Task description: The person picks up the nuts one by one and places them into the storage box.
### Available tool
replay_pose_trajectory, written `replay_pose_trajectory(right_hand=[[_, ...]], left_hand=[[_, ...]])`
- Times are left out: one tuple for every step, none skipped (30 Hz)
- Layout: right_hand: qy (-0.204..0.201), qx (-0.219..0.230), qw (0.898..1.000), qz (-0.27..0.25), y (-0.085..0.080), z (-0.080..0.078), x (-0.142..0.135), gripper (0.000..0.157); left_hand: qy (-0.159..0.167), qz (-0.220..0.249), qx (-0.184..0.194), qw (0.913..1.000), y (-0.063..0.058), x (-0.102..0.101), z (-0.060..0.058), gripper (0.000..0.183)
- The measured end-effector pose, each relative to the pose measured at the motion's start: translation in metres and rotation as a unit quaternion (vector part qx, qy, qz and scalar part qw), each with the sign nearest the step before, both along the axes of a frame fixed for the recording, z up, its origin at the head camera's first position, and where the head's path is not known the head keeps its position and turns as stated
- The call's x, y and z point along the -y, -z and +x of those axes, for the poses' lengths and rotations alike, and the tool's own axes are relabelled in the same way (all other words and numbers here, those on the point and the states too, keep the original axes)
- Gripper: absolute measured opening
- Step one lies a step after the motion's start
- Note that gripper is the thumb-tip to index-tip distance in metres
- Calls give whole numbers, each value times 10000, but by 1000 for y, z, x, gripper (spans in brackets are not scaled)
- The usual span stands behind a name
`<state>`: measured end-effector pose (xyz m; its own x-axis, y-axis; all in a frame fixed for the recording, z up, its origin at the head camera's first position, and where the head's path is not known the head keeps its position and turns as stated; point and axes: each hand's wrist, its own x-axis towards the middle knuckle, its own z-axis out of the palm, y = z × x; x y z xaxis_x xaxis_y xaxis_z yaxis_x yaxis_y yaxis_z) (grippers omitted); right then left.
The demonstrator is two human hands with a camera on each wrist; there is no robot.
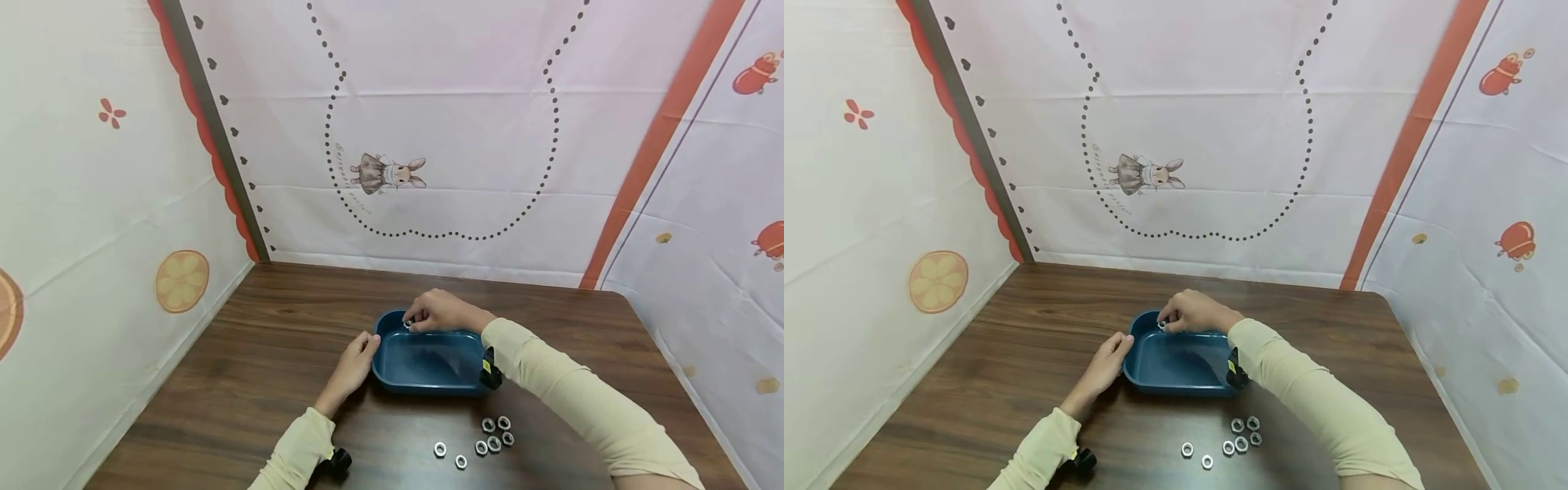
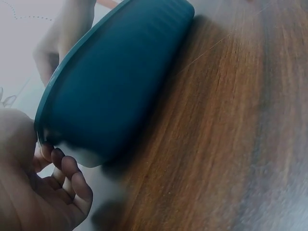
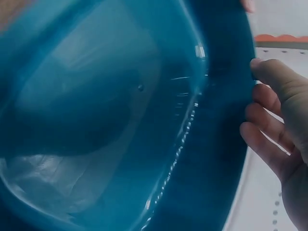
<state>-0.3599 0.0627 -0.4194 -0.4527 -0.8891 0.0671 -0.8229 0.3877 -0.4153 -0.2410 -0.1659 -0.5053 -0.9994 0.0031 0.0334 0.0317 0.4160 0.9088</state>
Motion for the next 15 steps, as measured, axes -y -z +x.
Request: replay_pose_trajectory(right_hand=[[-35,9,9999,114,2,-2,3,26],[-68,10,9997,223,4,-3,6,26],[-106,-2,9994,332,5,-4,9,26],[-139,-26,9989,446,6,-5,11,26],[-169,-77,9982,572,7,-5,14,26],[-195,-119,9974,683,7,-6,17,26],[-218,-174,9965,793,7,-6,19,27],[-241,-248,9953,903,7,-6,22,26],[-265,-327,9941,997,6,-6,25,26],[-296,-405,9928,1084,6,-6,28,26],[-337,-489,9915,1161,5,-6,31,25],[-364,-550,9905,1205,5,-6,33,24],[-388,-611,9894,1256,6,-5,35,23],[-418,-641,9885,1303,7,-5,37,22],[-445,-660,9876,1351,8,-4,39,22]], left_hand=[[10,-17,-13,10000,0,0,0,38],[6,-32,-6,10000,0,0,1,38],[-5,-50,0,10000,0,-1,1,38],[-5,-78,2,10000,1,-1,1,38],[-3,-92,11,10000,0,-1,2,38],[0,-99,18,9999,0,-1,2,37],[19,-91,13,10000,-1,-1,2,37],[16,-94,18,10000,-1,-1,3,36],[17,-108,13,9999,-2,-1,3,37],[15,-120,7,9999,-2,0,3,37],[2,-121,7,9999,-3,1,3,37],[-5,-127,7,9999,-3,0,3,38],[-4,-128,5,9999,-2,0,3,39],[-21,-140,15,9999,-2,0,3,39],[-30,-154,26,9999,-2,0,3,39]])
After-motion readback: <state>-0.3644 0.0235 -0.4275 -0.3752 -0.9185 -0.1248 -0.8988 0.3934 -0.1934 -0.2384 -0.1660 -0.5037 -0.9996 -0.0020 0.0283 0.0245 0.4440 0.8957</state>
